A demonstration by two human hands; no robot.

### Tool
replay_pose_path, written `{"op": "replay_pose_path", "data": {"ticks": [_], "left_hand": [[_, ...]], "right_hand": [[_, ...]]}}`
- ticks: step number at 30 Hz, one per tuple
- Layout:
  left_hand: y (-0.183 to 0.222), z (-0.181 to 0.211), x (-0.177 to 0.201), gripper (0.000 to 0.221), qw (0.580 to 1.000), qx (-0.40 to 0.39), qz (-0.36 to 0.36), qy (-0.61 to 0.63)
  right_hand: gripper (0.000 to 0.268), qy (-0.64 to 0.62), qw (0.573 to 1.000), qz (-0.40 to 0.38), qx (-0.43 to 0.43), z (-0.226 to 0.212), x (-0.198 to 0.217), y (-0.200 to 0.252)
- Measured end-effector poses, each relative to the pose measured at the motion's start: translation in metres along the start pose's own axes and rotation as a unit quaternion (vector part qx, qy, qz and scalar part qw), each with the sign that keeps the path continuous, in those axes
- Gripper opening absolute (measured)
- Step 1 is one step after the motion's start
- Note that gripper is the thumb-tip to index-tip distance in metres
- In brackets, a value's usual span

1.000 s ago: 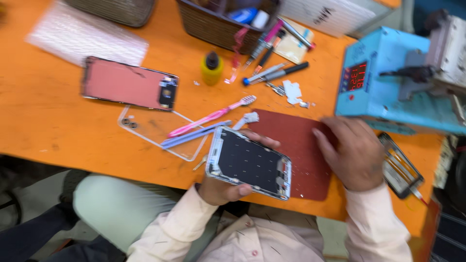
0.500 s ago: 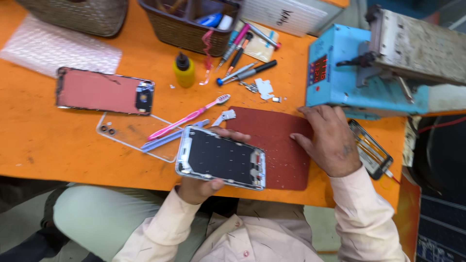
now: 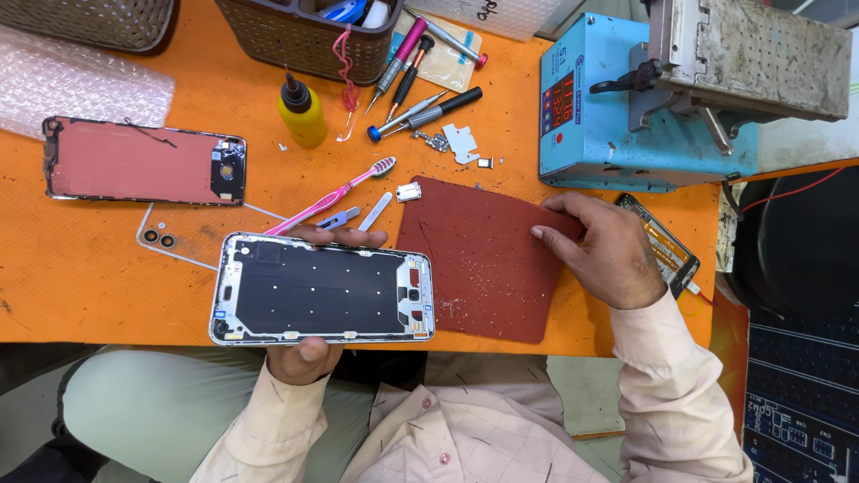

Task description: The person disassembles a mobile phone by hand, removing internal components and a red adhesive sheet, and handling the screen and frame.

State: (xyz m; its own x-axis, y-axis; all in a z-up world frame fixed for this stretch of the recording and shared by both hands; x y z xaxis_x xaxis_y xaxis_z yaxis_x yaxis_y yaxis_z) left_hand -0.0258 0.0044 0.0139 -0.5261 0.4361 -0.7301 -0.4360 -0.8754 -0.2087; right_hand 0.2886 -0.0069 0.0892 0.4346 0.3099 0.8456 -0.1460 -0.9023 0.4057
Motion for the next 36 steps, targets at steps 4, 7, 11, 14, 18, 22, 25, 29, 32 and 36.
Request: {"op": "replay_pose_path", "data": {"ticks": [4,7,11,14,18,22,25,29,32,36], "left_hand": [[0.0,0.004,0.001,0.091,1.0,0.002,0.009,0.014],[0.002,0.005,0.002,0.092,1.0,0.003,0.012,0.015],[0.001,0.003,0.004,0.093,1.0,-0.004,0.006,0.015],[0.001,0.004,0.005,0.093,1.0,-0.016,0.009,0.008],[0.001,0.006,0.007,0.093,1.0,-0.012,0.02,-0.009],[-0.001,0.007,0.004,0.093,1.0,0.0,0.015,0.002],[0.0,0.007,0.004,0.092,1.0,0.005,0.022,-0.004],[0.003,0.006,0.008,0.092,0.999,-0.011,0.034,-0.004],[0.004,0.005,0.01,0.094,1.0,-0.003,0.03,-0.008],[0.001,0.003,0.008,0.093,1.0,-0.004,0.023,-0.013]], "right_hand": [[0.032,0.1,0.98,0.098,0.144,-0.012,-0.001,-0.002],[0.028,0.18,0.951,0.184,0.169,-0.035,-0.009,-0.009],[0.028,0.066,0.963,0.064,0.253,-0.074,-0.032,-0.038],[0.03,0.06,0.944,0.045,0.32,-0.095,-0.041,-0.058],[0.024,0.051,0.951,0.011,0.304,-0.101,-0.045,-0.073],[0.033,0.018,0.948,0.018,0.317,-0.098,-0.04,-0.077],[0.034,0.019,0.956,0.052,0.289,-0.075,-0.029,-0.057],[0.031,0.124,0.956,0.102,0.247,-0.039,-0.01,-0.016],[0.044,0.162,0.965,0.086,0.188,-0.022,-0.011,-0.002],[0.046,0.115,0.977,0.064,0.17,-0.007,-0.011,-0.002]]}}
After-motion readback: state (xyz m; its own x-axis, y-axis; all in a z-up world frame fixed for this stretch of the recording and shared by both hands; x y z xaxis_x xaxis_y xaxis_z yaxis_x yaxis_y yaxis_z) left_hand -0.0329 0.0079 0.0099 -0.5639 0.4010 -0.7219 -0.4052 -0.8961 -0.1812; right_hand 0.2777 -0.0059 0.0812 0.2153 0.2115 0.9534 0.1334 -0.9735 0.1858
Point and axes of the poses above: each hand's wrist, its own y-axis away from the middle knuckle, its own x-axis out of the back of the hand, z = x × y, the point moved 2 cm from there along -y, towards the middle knuckle, and after that the axes turned 12 degrees about -z, right-handed, at the moved point
